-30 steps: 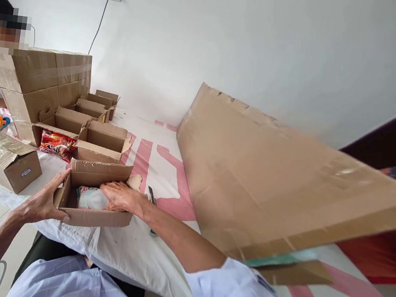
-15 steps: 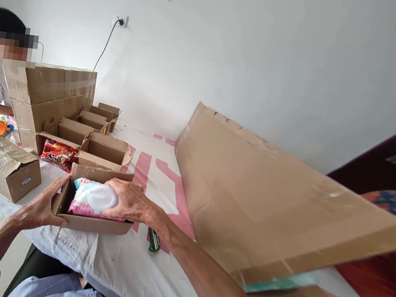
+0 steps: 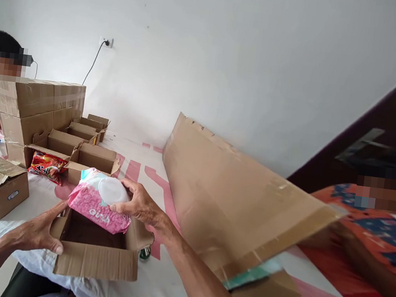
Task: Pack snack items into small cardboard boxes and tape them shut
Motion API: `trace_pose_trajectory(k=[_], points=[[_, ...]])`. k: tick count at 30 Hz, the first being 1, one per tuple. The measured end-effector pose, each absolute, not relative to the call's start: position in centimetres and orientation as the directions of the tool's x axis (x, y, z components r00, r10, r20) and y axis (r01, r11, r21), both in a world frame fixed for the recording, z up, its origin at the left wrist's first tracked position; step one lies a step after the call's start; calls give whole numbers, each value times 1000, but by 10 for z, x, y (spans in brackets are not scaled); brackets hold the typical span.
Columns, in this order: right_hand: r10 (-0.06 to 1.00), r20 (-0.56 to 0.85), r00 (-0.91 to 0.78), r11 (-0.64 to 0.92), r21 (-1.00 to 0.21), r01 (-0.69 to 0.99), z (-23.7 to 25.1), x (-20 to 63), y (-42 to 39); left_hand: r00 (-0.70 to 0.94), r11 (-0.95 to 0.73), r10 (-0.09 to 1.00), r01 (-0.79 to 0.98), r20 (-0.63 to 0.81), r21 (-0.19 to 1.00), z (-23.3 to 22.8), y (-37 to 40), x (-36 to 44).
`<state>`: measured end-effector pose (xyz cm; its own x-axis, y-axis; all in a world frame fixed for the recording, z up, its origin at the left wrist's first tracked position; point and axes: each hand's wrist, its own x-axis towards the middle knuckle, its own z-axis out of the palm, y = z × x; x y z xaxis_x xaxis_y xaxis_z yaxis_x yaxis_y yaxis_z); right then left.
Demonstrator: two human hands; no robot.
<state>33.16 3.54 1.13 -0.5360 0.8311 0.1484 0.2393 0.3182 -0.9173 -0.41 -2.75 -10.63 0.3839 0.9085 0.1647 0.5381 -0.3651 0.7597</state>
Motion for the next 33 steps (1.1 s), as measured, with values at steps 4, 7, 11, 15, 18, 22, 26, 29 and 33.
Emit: trace_pose_trajectory(k=[4,7,11,15,18,22,26,29,33], points=[[838,181,-515,288,-948,137,15,334,37,200,-274,958,433,204,859,-85,-16,-14],[832,198,-519,268,-961,64,11,331,41,173,-353,934,316,312,881,-60,-5,-4],[786,225,-575,250,-968,-37,5,323,48,292,-394,886,64,360,917,-31,7,23],[763,171,-623,145,-985,-92,6,319,51,345,-436,833,-68,431,897,-21,19,42],[773,124,-622,60,-991,-123,9,318,52,318,-464,823,-103,471,880,-23,24,48],[764,125,-633,37,-988,-150,12,315,55,284,-402,849,-197,444,894,-27,26,54],[750,156,-643,43,-981,-187,12,308,56,173,-409,879,-203,444,890,-29,27,57],[773,154,-616,26,-977,-211,11,302,58,52,-422,900,-139,433,896,-27,25,57],[793,181,-582,28,-965,-262,7,300,59,-52,-340,941,-123,336,932,-22,18,58]])
